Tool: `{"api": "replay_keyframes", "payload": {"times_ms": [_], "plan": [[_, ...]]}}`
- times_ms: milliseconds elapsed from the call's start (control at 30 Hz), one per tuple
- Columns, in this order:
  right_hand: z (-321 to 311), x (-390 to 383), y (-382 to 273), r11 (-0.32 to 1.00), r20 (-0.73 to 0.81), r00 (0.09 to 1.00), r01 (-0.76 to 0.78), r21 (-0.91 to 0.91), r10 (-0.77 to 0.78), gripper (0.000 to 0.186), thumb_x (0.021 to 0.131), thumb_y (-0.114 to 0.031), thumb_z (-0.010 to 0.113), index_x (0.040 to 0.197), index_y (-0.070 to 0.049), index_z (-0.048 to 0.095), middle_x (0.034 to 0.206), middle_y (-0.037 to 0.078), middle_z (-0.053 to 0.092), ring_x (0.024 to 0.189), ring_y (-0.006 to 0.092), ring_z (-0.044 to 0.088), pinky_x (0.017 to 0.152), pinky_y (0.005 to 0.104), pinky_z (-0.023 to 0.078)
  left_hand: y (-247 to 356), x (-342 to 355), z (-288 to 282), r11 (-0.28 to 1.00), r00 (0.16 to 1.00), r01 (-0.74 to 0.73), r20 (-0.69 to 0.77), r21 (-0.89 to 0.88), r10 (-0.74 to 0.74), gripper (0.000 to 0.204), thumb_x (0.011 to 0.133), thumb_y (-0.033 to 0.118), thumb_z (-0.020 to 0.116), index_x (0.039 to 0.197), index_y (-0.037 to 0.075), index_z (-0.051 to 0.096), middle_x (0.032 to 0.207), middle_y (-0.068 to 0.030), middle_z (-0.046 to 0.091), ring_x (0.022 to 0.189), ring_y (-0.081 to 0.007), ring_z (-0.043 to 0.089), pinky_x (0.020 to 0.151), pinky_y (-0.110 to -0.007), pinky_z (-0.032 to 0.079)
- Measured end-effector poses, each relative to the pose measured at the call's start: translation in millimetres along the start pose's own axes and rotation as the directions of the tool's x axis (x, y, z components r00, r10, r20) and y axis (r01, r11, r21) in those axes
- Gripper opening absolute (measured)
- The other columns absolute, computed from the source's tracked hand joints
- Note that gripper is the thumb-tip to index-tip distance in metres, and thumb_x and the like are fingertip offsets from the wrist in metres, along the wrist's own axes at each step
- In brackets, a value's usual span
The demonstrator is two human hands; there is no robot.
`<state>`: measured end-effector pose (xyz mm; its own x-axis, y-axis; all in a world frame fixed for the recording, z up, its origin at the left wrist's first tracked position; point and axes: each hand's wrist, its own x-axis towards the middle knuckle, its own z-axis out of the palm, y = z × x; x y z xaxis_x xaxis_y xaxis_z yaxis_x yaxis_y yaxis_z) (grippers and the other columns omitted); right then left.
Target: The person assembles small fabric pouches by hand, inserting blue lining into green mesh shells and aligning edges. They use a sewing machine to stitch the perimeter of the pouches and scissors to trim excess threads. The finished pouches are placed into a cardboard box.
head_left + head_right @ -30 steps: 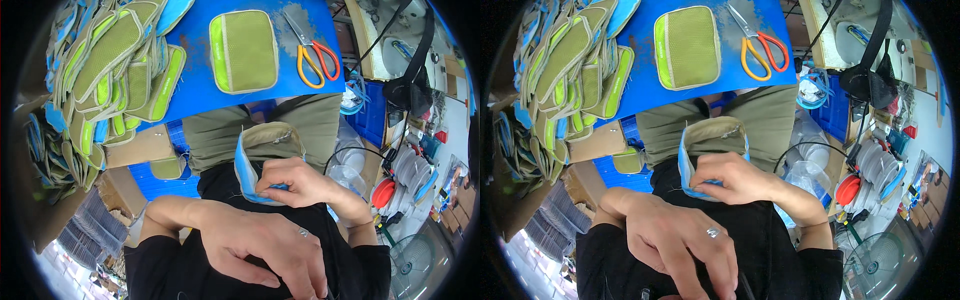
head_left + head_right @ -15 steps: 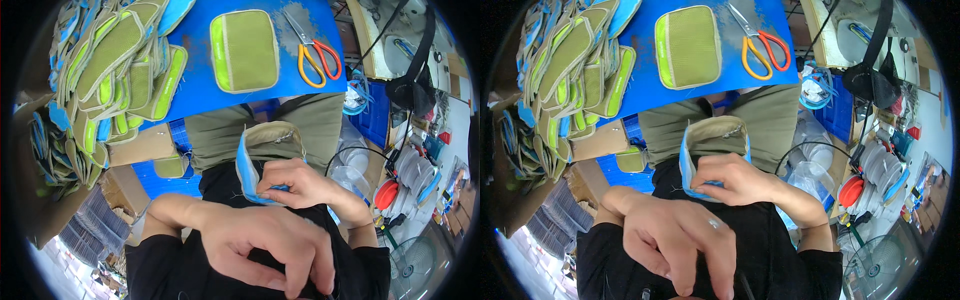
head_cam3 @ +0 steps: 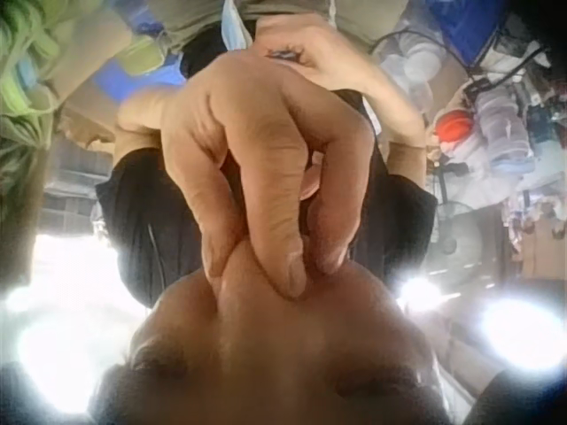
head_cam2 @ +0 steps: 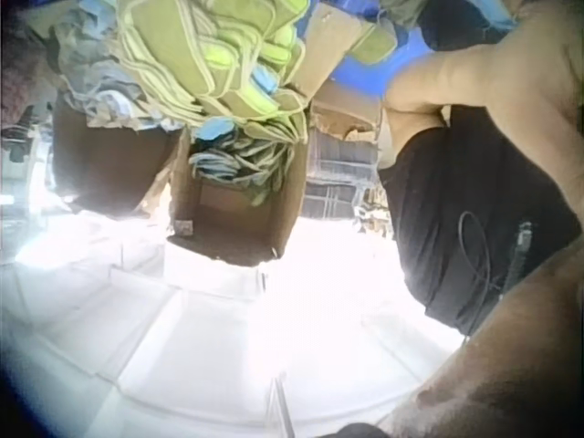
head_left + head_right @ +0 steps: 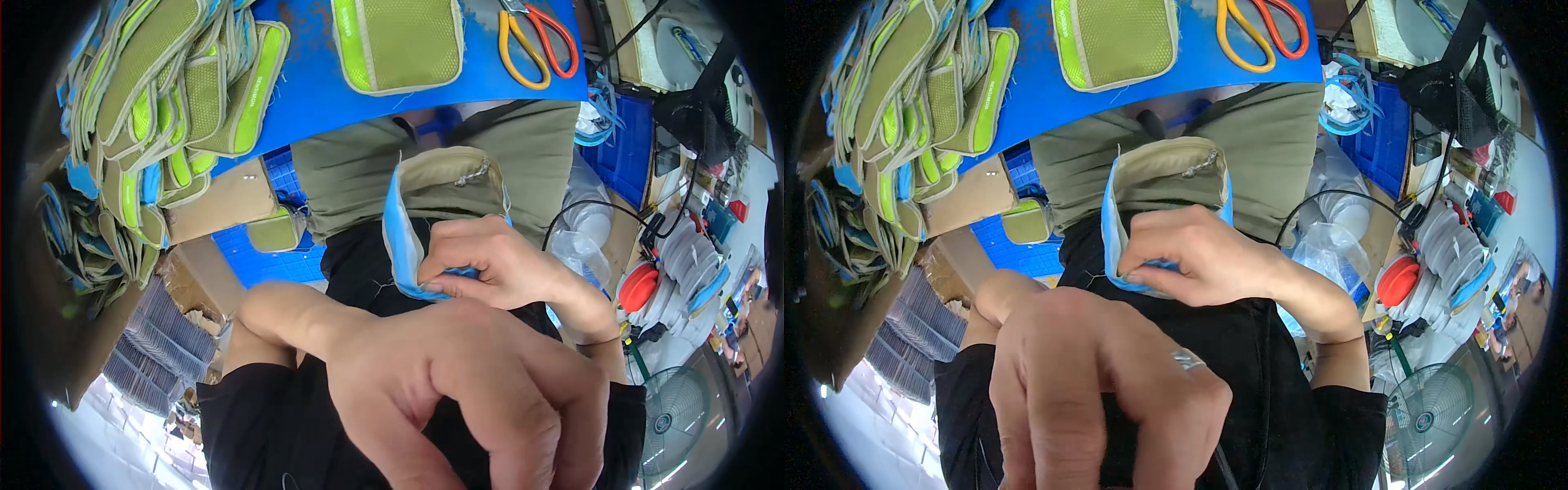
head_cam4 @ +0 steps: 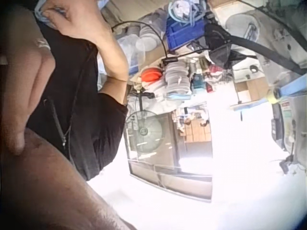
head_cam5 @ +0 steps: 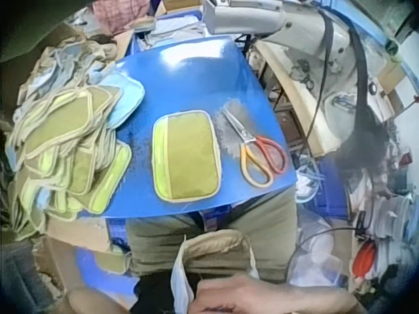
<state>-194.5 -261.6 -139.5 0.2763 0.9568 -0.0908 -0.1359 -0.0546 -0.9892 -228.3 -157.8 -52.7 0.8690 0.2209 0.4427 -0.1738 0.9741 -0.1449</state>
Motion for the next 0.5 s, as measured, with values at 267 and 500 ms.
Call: {"api": "replay_keyframes", "payload": {"times_ms": [267, 500], "plan": [[28.4, -5.3, 24.1, 0.988, -0.222, 0.966, 0.146, 0.047, -0.132, 0.011, 0.088, -0.005, 0.072, 0.098, -0.005, 0.069, 0.088, 0.011, 0.063, 0.080, 0.0326, 0.065, 0.067, 0.0414, 0.050, 68.6, 8.6, -18.3, 0.714, 0.871, 0.426, -0.040, 0.556, -0.489, 0.018, 0.091, 0.015, 0.074, 0.101, 0.000, 0.076, 0.106, -0.0233, 0.070, 0.089, -0.0275, 0.069, 0.078, -0.033, 0.055], [-1.9, -4.6, 0.7, 0.999, 0.016, 0.999, 0.029, -0.014, -0.029, 0.010, 0.089, -0.005, 0.072, 0.098, -0.006, 0.069, 0.085, 0.010, 0.061, 0.077, 0.0321, 0.063, 0.066, 0.0405, 0.049, 163.2, 32.5, -121.3, -0.847, 0.977, 0.168, -0.200, 0.504, 0.075, 0.049, 0.082, 0.014, 0.083, 0.125, 0.003, 0.063, 0.124, -0.0144, 0.064, 0.113, -0.0278, 0.063, 0.093, -0.038, 0.051]]}}
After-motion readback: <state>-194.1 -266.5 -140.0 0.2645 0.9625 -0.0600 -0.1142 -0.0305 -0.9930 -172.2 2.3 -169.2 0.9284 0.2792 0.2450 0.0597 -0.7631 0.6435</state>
